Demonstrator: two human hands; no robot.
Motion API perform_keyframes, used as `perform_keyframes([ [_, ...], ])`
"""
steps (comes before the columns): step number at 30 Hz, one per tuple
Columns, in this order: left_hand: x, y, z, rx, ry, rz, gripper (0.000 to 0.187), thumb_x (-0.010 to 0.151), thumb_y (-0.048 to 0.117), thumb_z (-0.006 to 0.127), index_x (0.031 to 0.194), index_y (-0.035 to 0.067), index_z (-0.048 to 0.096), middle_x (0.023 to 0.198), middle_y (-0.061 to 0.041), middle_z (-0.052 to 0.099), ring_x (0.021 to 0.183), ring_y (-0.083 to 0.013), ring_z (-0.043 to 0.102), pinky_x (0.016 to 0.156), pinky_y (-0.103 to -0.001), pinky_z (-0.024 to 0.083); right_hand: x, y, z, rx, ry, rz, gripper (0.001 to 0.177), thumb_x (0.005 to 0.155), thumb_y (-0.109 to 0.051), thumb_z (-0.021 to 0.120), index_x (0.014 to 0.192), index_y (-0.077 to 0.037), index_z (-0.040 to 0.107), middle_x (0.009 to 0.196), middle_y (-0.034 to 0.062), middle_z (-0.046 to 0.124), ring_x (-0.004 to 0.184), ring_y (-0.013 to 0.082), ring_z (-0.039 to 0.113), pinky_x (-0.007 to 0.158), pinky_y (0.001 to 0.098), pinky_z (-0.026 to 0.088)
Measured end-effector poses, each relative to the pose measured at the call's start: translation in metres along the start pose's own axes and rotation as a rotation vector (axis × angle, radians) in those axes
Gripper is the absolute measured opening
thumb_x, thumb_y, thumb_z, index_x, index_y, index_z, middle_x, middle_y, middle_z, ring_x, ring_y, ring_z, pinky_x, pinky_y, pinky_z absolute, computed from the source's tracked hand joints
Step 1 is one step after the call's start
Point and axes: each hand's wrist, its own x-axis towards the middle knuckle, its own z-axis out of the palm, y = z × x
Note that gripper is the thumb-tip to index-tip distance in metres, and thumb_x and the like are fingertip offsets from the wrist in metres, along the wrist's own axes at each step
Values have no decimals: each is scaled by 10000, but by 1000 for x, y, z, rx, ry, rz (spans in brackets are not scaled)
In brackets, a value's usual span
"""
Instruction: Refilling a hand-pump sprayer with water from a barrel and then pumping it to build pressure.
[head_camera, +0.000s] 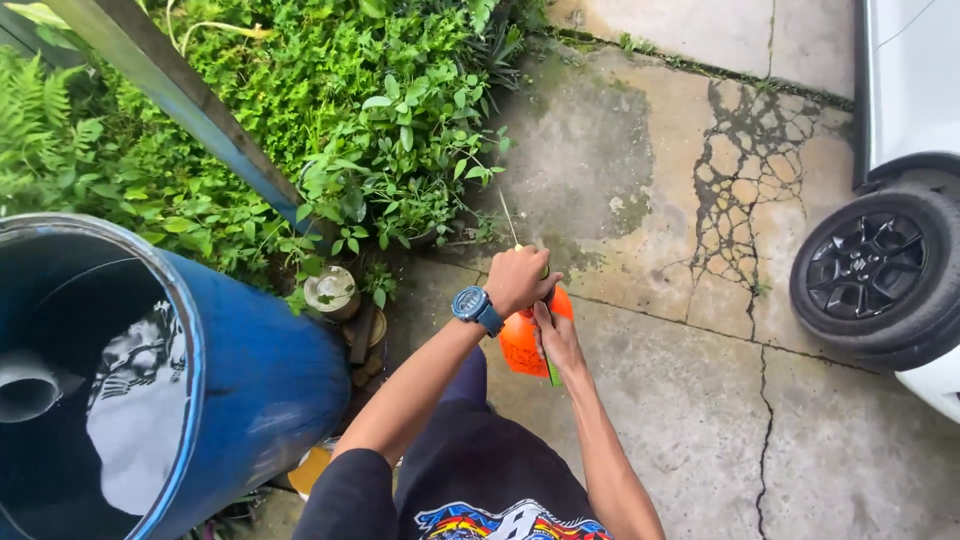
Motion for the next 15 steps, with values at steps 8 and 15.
perform_keyframes([
  [8,74,-35,21,26,-52,13,417,819,525,658,851,110,652,733,-120,661,697,-399,730,614,-485,568,71,-10,5,92,51,90,490,1074,-429,505,852,-7,615,508,99,548,398,177,561,380,294,425],
  [15,161,-80,31,48,-71,104,408,766,524,703,820,122,658,725,-115,662,726,-372,734,633,-464,575,160,-37,20,123,110,76,441,1025,-418,571,820,-27,574,509,82,515,386,173,522,392,306,390],
])
